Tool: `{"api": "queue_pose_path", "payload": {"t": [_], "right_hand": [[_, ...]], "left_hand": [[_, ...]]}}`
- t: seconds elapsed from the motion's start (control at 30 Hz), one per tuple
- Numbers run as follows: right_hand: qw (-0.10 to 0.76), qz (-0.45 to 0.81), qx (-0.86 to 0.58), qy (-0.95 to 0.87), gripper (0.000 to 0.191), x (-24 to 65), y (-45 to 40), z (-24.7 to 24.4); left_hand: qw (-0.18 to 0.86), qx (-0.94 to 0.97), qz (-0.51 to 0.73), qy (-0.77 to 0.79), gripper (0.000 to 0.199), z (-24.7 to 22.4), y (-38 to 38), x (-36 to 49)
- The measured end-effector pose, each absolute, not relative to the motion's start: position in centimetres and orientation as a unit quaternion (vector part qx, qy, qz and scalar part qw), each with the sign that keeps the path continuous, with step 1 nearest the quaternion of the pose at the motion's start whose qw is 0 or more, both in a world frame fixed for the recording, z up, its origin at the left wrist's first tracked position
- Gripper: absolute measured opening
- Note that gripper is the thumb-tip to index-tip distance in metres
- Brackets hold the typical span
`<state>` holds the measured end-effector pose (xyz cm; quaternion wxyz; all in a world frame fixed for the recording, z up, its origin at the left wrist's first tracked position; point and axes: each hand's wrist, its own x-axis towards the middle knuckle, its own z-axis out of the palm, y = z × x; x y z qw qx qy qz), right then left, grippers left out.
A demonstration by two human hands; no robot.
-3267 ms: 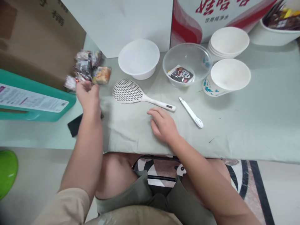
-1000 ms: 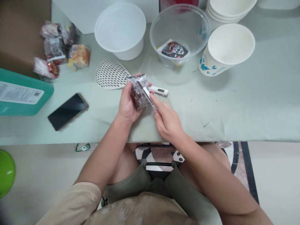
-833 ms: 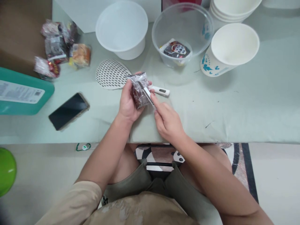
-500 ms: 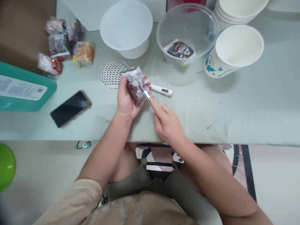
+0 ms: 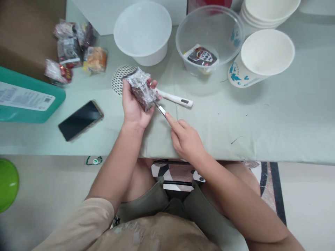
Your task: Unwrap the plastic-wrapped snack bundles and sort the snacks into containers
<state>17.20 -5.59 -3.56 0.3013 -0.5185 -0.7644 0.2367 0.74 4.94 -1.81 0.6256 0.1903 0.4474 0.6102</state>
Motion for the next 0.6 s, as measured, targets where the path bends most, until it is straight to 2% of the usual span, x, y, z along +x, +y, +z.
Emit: {"api": "queue_pose_path", "payload": {"t": [0.13, 0.23, 0.33, 0.43, 0.6], "right_hand": [[0.298, 0.227, -0.511, -0.774, 0.051, 17.5, -5.5, -3.5], [0.330, 0.223, -0.505, -0.766, 0.047, 18.9, -5.0, -3.0], [0.346, 0.183, -0.587, -0.709, 0.039, 21.7, -4.0, -2.1], [0.309, 0.118, -0.712, -0.619, 0.031, 24.9, -2.9, -1.6], [0.200, 0.094, -0.781, -0.585, 0.038, 28.0, -1.8, -2.1]], "left_hand": [[0.626, 0.177, 0.618, 0.441, 0.062, -1.9, 5.1, 0.6], [0.628, 0.177, 0.627, 0.427, 0.060, -1.9, 5.1, 0.3], [0.642, 0.168, 0.622, 0.416, 0.058, -1.8, 5.1, 0.1], [0.659, 0.156, 0.610, 0.411, 0.056, -1.7, 5.0, 0.3], [0.675, 0.153, 0.603, 0.396, 0.051, -1.1, 4.5, 0.8]]}}
